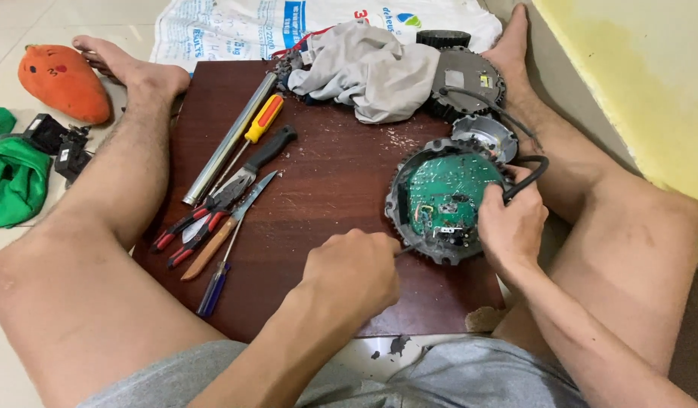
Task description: The person is sitting on the floor repairing a circular electronic device, likely a robotic vacuum base. They use a screwdriver to remove screws and a knife to pry open the casing, then use pliers to manipulate internal components. The person also wipes the work surface with a cloth during the process.
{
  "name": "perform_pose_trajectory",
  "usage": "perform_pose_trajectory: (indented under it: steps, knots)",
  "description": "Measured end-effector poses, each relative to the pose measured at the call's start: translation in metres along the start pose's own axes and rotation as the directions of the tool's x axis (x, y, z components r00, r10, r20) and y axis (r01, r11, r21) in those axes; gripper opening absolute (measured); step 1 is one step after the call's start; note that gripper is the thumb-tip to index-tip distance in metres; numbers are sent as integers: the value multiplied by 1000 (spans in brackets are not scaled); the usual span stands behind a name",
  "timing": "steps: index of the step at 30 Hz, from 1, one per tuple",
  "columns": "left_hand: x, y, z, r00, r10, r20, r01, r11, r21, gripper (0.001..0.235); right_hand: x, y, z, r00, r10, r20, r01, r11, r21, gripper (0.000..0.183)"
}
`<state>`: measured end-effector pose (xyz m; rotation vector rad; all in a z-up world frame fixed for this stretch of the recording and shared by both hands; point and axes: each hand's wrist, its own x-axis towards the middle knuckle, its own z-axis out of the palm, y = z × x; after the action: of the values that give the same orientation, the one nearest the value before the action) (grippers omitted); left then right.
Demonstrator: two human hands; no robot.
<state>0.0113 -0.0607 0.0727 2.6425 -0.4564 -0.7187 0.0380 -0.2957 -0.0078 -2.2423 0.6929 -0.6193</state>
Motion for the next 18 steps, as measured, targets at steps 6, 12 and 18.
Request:
perform_pose_trajectory:
  steps: [6, 12, 18]
  knots:
    - [7, 7, -4, 994, 101, -27, -94, 974, 204, 31, -23, -35, -8, 994, -73, 76, 75, 997, -23, 39]
    - [-6, 4, -8, 993, 114, -20, -105, 964, 245, 27, -14, -14, 10, 954, -294, 51, 291, 954, 67, 37]
    - [-4, 9, -2, 998, 59, -7, -56, 978, 202, 24, -9, -17, 12, 972, -227, 59, 225, 974, 38, 37]
